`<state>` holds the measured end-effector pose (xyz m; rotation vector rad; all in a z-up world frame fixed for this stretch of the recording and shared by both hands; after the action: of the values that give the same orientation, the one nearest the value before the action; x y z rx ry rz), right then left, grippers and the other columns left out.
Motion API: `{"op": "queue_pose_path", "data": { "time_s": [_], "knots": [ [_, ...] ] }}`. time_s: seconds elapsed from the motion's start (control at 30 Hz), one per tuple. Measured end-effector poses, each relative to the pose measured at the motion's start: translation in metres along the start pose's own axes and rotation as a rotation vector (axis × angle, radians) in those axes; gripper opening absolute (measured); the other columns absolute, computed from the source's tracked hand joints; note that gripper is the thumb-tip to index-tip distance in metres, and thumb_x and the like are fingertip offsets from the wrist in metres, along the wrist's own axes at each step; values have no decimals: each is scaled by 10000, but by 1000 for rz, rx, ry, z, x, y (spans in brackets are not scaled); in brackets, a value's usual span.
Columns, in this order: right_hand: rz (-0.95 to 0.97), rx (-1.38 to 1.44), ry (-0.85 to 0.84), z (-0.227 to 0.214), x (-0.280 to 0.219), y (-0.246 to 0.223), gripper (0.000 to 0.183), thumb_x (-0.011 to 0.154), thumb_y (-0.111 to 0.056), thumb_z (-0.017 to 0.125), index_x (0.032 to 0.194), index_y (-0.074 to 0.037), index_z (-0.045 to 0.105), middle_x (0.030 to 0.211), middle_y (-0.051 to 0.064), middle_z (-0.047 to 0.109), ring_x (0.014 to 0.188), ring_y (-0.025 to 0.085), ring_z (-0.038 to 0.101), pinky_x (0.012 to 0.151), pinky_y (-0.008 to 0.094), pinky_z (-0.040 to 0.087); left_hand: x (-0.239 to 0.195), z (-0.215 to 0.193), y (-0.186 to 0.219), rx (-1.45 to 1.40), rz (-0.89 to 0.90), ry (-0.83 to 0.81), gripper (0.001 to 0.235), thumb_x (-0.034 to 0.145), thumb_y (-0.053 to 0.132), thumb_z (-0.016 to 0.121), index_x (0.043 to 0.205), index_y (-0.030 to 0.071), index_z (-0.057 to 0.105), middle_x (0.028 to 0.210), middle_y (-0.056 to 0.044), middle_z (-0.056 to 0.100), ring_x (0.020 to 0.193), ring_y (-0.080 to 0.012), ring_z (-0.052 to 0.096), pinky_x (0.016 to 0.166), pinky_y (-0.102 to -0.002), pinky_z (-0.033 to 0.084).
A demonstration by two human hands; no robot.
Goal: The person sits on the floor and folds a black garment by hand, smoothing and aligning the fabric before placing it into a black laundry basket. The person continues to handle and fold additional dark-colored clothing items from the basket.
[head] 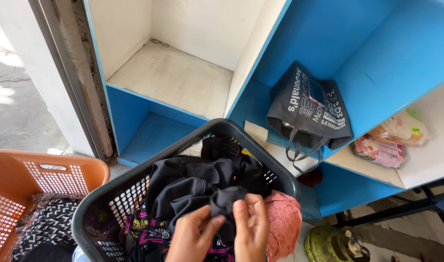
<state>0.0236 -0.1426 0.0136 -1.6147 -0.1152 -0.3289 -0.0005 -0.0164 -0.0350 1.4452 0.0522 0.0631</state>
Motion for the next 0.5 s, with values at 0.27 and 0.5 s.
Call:
{"op": "queue_pose_path", "data": {
  "time_s": [0.27, 0.5],
  "knots": [
    [-21, -165, -154, -14, 8, 40, 111, 1010, -95, 619, 1055, 3, 643, 894, 54, 708, 844, 116, 635, 787, 275, 518, 6, -26, -32, -955, -307, -83, 345, 959, 95, 480, 1216, -42, 666, 1100, -133, 777, 991, -207, 748, 929, -386, 583],
    [619, 888, -348, -26, 19, 75, 244, 1057, -167, 527, 1208, -9, 635, 1032, 71, 743, 856, 162, 695, 747, 324, 544, 6, -33, -24, -967, -550, -3, 400, 1010, 290, 419, 1187, -4, 625, 1050, -99, 731, 927, -197, 721, 893, -422, 566]
  ]
}}
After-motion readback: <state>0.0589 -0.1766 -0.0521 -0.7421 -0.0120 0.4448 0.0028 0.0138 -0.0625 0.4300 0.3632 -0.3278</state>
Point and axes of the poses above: each hand's wrist, its own x-axis towards the middle knuckle, its own z-axis out of the palm, y = z × x, the point moved 1 cm from there along x, towards the middle knuckle
